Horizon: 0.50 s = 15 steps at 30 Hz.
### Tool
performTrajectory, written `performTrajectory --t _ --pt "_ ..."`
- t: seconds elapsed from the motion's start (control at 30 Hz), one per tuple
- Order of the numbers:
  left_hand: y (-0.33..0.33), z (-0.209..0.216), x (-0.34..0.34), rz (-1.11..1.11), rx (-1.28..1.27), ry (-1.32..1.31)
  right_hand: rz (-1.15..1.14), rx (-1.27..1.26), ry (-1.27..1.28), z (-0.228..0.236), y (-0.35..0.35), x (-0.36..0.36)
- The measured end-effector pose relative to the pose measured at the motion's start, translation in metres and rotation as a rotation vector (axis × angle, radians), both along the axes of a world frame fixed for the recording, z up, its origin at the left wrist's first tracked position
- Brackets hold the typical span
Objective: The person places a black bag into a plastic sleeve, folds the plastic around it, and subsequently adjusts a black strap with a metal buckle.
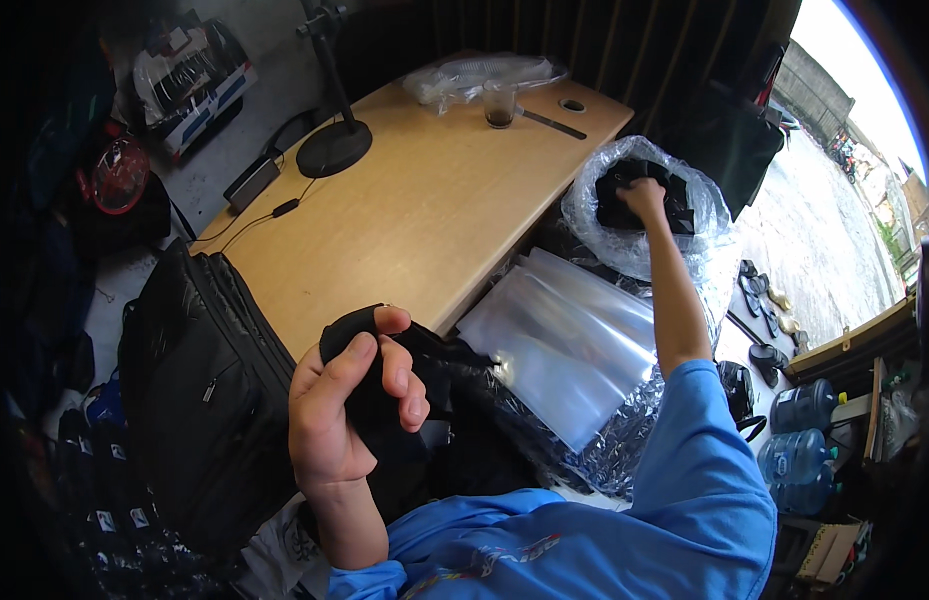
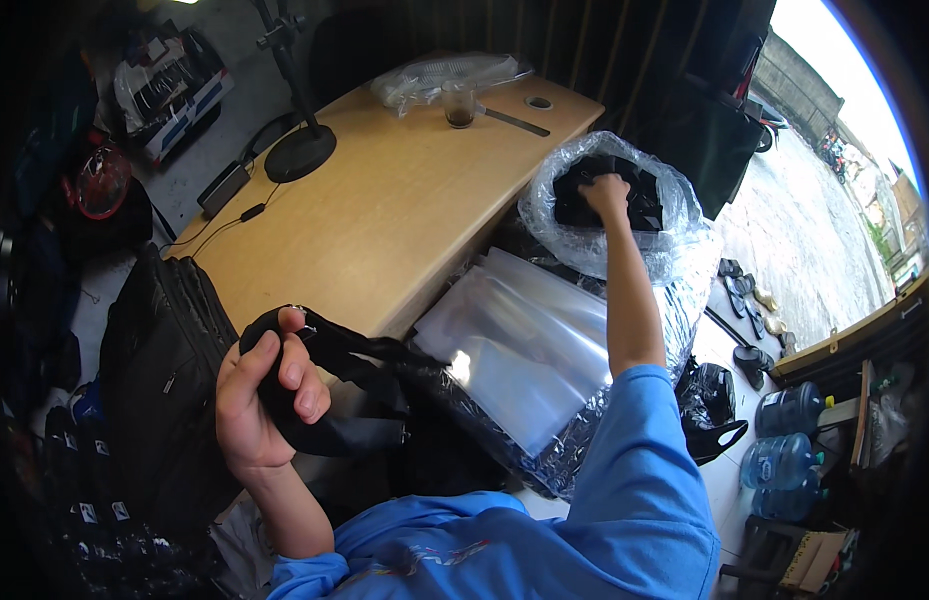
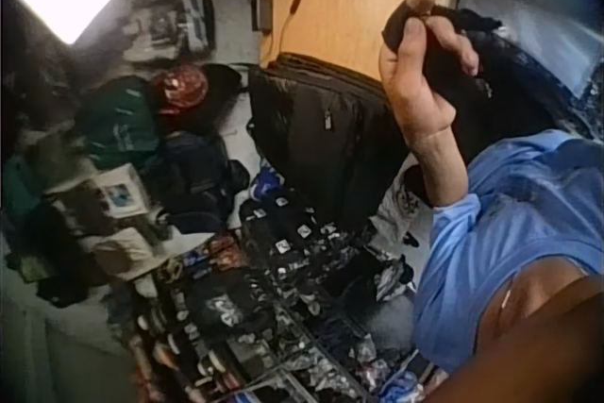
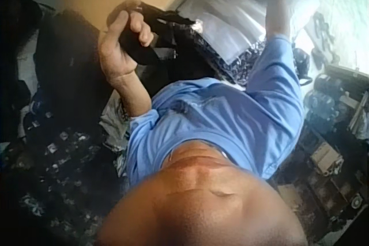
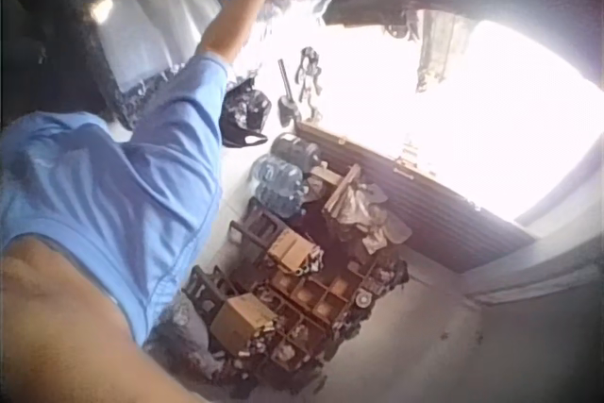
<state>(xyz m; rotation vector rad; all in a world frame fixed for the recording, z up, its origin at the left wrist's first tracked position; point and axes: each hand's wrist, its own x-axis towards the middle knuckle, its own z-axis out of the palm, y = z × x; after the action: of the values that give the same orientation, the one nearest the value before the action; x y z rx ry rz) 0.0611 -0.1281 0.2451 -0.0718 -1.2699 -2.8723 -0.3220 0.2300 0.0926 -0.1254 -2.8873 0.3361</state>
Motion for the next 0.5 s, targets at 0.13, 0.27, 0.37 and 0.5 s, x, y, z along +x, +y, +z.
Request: performTrajectory --t 0.13,0.27,0.37,0.5 --pt "-0.002 -0.008 -0.003 0.006 0.028 -0.022 0.354 -0.894 0.124 0.052 0.026 -0.017" --pt "0.002 -0.012 -0.008 -0.010 0.060 -0.040 0.422 -0.925 0.275 0.170 0.005 0.029" --pt "0.008 -0.009 -0.013 -0.032 0.052 -0.020 0.851 -0.809 0.361 0.230 0.014 0.038" --pt "0.010 -0.006 -0.021 -0.029 -0.014 0.047 0.549 -1.282 0.355 0.321 -0.044 0.106"
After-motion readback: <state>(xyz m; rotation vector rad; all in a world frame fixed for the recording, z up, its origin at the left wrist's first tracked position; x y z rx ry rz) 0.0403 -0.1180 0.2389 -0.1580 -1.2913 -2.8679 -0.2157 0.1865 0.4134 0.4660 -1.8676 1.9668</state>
